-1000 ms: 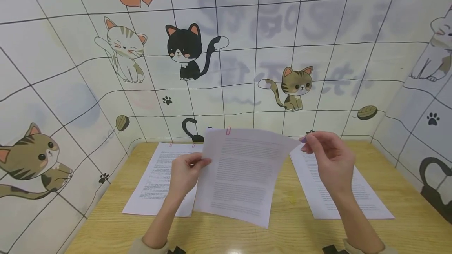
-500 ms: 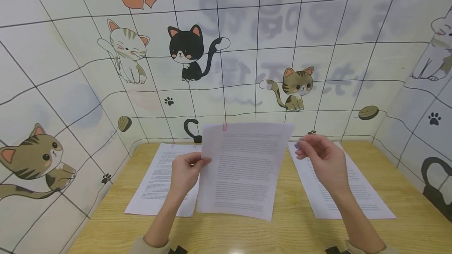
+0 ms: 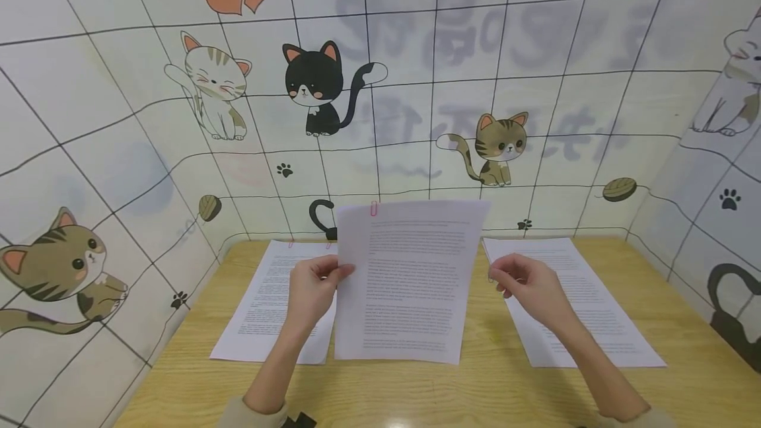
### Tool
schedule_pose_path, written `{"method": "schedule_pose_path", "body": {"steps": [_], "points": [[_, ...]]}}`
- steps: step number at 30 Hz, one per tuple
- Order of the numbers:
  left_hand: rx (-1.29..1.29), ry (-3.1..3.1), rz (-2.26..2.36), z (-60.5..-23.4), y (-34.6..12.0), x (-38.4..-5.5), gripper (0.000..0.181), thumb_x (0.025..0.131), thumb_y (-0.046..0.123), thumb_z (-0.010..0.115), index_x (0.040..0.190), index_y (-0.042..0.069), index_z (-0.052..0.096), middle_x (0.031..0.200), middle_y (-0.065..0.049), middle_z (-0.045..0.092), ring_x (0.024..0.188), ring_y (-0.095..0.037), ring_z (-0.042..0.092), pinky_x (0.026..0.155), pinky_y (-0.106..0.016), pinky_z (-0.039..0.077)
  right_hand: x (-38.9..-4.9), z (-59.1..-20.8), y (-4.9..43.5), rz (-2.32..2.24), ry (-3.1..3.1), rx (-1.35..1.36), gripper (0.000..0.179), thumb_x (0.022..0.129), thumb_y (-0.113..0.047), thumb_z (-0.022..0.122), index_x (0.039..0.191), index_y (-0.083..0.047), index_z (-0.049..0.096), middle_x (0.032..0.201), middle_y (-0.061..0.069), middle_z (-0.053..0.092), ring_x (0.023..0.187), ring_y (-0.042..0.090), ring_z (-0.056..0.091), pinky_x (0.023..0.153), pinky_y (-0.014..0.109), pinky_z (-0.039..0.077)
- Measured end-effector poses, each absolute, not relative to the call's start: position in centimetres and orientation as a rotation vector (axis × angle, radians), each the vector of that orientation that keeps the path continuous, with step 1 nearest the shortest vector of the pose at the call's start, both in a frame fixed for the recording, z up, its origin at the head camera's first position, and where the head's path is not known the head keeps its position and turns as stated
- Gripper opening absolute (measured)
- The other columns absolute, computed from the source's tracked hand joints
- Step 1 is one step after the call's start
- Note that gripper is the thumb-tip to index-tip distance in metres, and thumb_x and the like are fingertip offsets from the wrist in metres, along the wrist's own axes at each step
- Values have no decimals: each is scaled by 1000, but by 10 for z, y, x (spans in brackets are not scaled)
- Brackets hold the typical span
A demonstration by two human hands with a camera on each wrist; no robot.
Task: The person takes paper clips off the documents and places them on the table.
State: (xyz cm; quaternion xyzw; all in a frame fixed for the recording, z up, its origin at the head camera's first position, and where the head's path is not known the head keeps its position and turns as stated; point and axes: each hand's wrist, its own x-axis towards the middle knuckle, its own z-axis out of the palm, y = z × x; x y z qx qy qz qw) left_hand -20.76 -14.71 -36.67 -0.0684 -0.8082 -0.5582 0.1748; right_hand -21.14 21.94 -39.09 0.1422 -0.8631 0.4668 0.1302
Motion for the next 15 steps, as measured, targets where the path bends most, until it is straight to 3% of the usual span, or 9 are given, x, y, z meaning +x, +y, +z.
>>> {"method": "schedule_pose_path", "body": {"steps": [9,15], "points": [[-183,-2298,-1596,-370,-147,-210,9,85,-1,77,94,0,79,83,-10,75,68,-17,59,57,-22,41,-226,-422,226,1381,-2673,513,5,95,-6,70,96,-3,67,82,13,68,69,29,66,62,34,57],[-190,-2291,-1608,-370,-146,-210,9,85,-2,77,93,-1,79,84,-10,75,69,-17,62,58,-22,44,-230,-427,227,1335,-2787,555,5,92,-2,71,92,-3,66,80,9,68,65,22,63,58,28,52]]}}
